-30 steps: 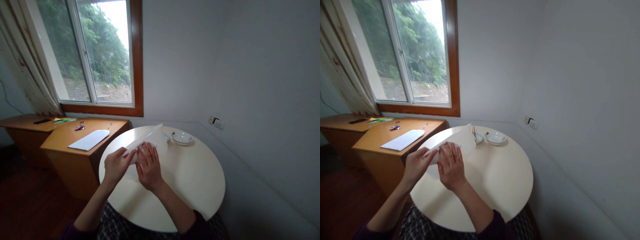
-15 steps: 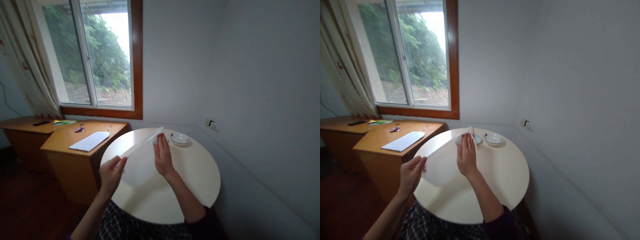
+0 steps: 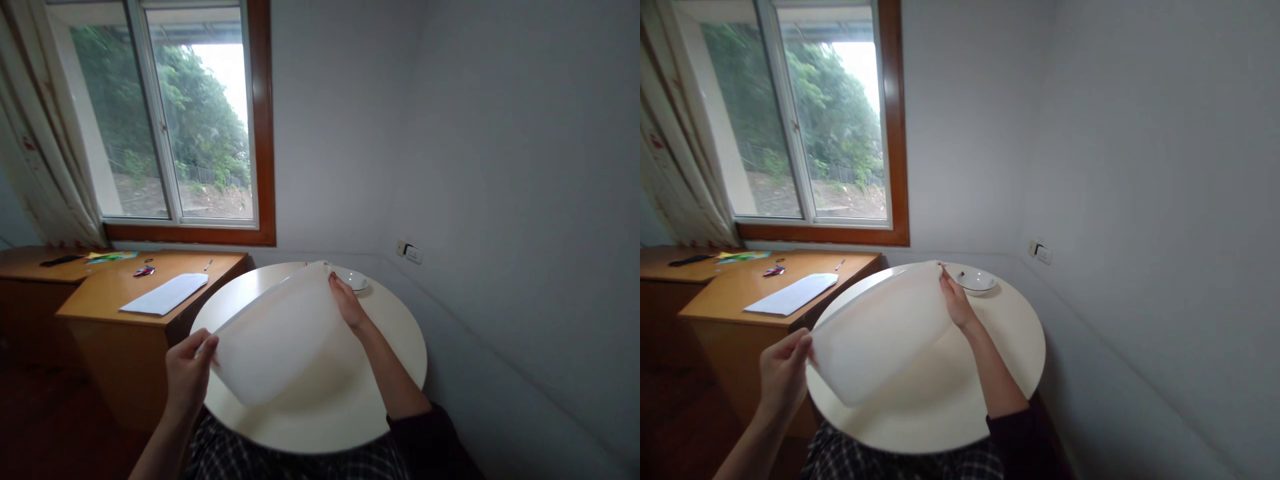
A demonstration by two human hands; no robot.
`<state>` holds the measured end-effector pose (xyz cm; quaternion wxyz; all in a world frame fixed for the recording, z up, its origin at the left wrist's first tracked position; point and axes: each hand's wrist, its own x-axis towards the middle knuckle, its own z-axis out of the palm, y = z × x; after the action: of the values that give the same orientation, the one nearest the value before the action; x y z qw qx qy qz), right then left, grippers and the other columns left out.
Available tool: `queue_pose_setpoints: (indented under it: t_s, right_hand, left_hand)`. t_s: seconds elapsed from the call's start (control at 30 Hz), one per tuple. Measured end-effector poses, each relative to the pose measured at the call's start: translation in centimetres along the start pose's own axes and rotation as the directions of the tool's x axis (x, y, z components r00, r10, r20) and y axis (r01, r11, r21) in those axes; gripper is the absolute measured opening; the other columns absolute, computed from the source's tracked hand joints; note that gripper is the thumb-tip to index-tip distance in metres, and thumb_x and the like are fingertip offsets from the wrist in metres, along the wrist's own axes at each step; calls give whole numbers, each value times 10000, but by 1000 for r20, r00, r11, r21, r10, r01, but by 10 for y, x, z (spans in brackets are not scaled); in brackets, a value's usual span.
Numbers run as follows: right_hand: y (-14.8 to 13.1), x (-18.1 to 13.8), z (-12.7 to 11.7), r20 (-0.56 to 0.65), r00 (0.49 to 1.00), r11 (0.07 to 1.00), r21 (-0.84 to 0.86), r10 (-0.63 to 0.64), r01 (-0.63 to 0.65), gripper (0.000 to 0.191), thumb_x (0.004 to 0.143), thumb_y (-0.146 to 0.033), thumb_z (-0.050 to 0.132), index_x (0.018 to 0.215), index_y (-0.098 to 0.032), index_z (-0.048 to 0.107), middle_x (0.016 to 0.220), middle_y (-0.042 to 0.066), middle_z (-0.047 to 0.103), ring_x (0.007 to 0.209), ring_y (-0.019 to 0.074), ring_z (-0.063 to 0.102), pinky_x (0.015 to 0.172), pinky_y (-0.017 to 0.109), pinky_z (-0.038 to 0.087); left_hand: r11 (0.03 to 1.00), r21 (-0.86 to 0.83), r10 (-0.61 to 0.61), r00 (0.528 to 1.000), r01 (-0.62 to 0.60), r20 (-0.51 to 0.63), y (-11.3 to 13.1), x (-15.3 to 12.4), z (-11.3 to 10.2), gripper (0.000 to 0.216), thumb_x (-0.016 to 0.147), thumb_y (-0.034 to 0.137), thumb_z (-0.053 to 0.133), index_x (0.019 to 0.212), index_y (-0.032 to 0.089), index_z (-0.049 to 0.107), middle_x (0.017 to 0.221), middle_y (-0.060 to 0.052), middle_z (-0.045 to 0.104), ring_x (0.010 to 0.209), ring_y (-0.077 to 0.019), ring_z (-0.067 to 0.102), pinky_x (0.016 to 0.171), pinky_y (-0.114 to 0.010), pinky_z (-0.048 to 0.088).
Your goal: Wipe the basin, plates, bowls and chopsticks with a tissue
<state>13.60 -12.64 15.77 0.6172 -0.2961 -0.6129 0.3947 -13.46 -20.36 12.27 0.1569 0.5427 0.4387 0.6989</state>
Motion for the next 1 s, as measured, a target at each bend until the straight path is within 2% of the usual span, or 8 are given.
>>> queue_pose_setpoints:
  t_s: [0.13,0.27,0.4,0.53,0.63,0.8,0.9,1.0]
  right_hand:
    - [5,1,-8,21,988,973,172,155,-156,437,727,-538,571,1009,-211,639,1018,32,675,1074,232,550,933,364,409]
    - [13,0,-15,53,960,924,261,277,-281,379,755,-495,524,962,-200,643,925,42,699,987,225,600,894,364,435]
    - [25,-4,-14,59,955,914,278,290,-295,369,814,-439,395,927,-190,643,941,65,699,963,232,615,873,412,446]
    - [40,-11,3,25,957,902,329,288,-280,393,824,-382,317,918,-184,643,920,78,705,953,242,619,850,459,455]
    - [50,-17,23,52,957,850,448,287,-279,378,815,-367,319,905,-191,641,952,78,698,953,244,619,875,477,439]
    - [64,-31,60,188,950,759,572,249,-312,303,763,-342,422,943,-191,613,1070,84,656,1023,225,586,929,452,408]
    - [71,-42,75,254,922,736,556,291,-386,228,636,-226,576,862,-214,608,923,30,692,918,199,620,947,440,398]
    - [71,-51,84,340,883,718,519,325,-464,324,491,-85,634,784,-217,598,838,-31,683,878,181,628,962,439,390]
  left_hand:
    - [972,-211,-138,978,104,-155,-5,3,-4,499,559,540,672,366,169,400,367,54,364,387,-70,312,389,-214,241]
    - [858,-458,-392,873,233,-291,-5,10,-4,468,444,564,733,468,158,503,417,45,479,413,-86,400,391,-214,333]
    - [790,-567,-488,799,233,-352,6,14,5,350,708,501,602,677,153,610,600,-3,615,576,-119,546,507,-209,457]
    - [729,-657,-500,804,190,-321,17,17,21,330,856,449,438,925,197,641,856,-22,680,875,-113,595,733,-172,480]
    - [685,-715,-481,825,141,-298,20,19,33,380,877,463,388,1018,207,631,975,-32,673,964,-110,580,804,-168,463]
    - [679,-729,-426,857,91,-290,17,18,46,409,847,507,413,947,182,639,830,-32,678,741,-110,600,664,-189,486]
    - [755,-655,-336,881,41,-332,11,14,51,461,777,588,461,854,166,630,669,-9,639,603,-109,566,587,-210,472]
    - [814,-580,-277,892,20,-358,6,10,55,516,710,654,486,743,151,599,557,13,577,528,-109,534,553,-227,461]
